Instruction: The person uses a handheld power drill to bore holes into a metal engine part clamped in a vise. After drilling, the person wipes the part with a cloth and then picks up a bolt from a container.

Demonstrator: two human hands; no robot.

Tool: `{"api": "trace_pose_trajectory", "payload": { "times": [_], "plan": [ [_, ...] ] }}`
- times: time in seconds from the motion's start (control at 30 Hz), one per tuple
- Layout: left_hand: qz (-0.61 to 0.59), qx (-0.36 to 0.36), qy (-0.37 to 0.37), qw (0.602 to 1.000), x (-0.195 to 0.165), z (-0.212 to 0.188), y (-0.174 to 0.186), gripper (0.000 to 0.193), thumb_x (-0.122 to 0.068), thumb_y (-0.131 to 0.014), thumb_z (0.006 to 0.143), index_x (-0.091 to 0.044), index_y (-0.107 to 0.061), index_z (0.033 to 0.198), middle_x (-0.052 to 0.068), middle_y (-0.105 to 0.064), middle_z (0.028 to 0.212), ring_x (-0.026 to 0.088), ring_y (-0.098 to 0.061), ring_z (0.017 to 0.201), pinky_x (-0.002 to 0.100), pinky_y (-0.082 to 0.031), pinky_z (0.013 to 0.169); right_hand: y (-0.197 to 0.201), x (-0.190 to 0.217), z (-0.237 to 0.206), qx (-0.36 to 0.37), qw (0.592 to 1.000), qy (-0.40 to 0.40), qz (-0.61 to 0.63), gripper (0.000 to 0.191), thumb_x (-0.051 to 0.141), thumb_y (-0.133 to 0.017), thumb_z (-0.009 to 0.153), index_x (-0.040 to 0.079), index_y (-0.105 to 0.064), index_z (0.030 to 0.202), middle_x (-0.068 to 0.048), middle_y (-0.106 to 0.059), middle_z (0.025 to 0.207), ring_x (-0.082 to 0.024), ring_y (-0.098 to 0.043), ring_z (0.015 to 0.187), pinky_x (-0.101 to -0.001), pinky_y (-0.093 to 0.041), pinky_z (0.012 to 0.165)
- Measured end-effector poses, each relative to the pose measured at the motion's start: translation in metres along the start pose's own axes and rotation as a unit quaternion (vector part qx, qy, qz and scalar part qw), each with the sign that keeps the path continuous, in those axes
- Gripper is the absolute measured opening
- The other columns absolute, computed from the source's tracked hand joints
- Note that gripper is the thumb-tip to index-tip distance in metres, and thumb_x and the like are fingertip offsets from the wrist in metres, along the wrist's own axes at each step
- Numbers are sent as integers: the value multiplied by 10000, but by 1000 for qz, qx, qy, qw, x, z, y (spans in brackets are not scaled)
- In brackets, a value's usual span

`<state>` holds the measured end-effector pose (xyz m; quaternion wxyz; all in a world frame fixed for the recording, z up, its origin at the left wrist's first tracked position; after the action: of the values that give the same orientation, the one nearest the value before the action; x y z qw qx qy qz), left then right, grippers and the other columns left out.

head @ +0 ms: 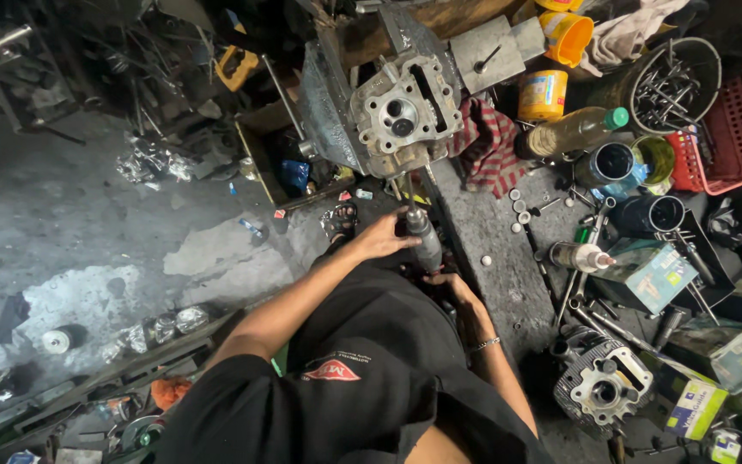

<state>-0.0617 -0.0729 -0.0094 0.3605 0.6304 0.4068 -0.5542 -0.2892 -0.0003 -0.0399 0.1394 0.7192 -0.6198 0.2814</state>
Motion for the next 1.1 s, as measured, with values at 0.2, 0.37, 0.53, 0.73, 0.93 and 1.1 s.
{"api": "trace_pose_trajectory", "payload": {
  "times": [0.2,0.37,0.53,0.73,0.93,1.1],
  "plan": [
    [6,-6,-13,1000,-4,2,-1,706,-270,-855,834,-13,-529,1405,172,-625,1377,271,-551,1326,384,-406,1145,2,-2,0,12,999,-38,-3,309,152,-667,744,40,-738,1024,-15,-721,949,-131,-632,913,-251,-452,856],
    [2,0,-11,1000,-3,2,-3,646,-297,-820,868,-27,-550,1389,148,-661,1347,247,-601,1284,361,-442,1141,-1,-1,1,18,999,-36,-21,275,149,-725,771,47,-708,1026,-19,-650,933,-157,-557,889,-298,-410,823],
    [28,-10,-22,999,-4,1,0,622,-298,-812,886,-24,-561,1385,150,-655,1341,248,-598,1273,364,-438,1130,-4,2,1,30,999,-18,-33,247,134,-702,753,40,-722,981,3,-688,919,-125,-603,883,-263,-443,835],
    [50,-13,-5,999,-3,0,1,671,-349,-809,880,-25,-545,1405,168,-653,1355,259,-595,1296,363,-436,1130,-1,1,-1,41,998,-25,-34,208,144,-710,756,30,-711,930,-16,-667,819,-147,-580,757,-288,-430,718],
    [79,-20,34,996,0,1,1,804,-401,-825,840,26,-485,1430,201,-646,1347,286,-605,1288,371,-442,1115,-1,0,-1,15,999,-6,-45,217,135,-723,733,37,-687,923,-18,-638,807,-162,-553,747,-306,-410,695],
    [160,-17,82,983,1,2,3,882,-427,-863,831,49,-457,1452,257,-607,1348,331,-575,1286,396,-446,1090,1,-1,-4,8,999,-15,-29,305,126,-714,689,78,-714,990,-3,-692,855,-157,-600,797,-288,-441,736]
  ]
}}
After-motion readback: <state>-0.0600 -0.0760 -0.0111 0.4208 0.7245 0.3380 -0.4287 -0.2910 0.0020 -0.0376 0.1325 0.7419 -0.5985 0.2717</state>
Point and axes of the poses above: each hand's wrist, its own z-axis towards the middle knuckle, its own y-axis out of the back of the hand, x = y × z, the point moved 3 cm from there along z, towards the middle knuckle
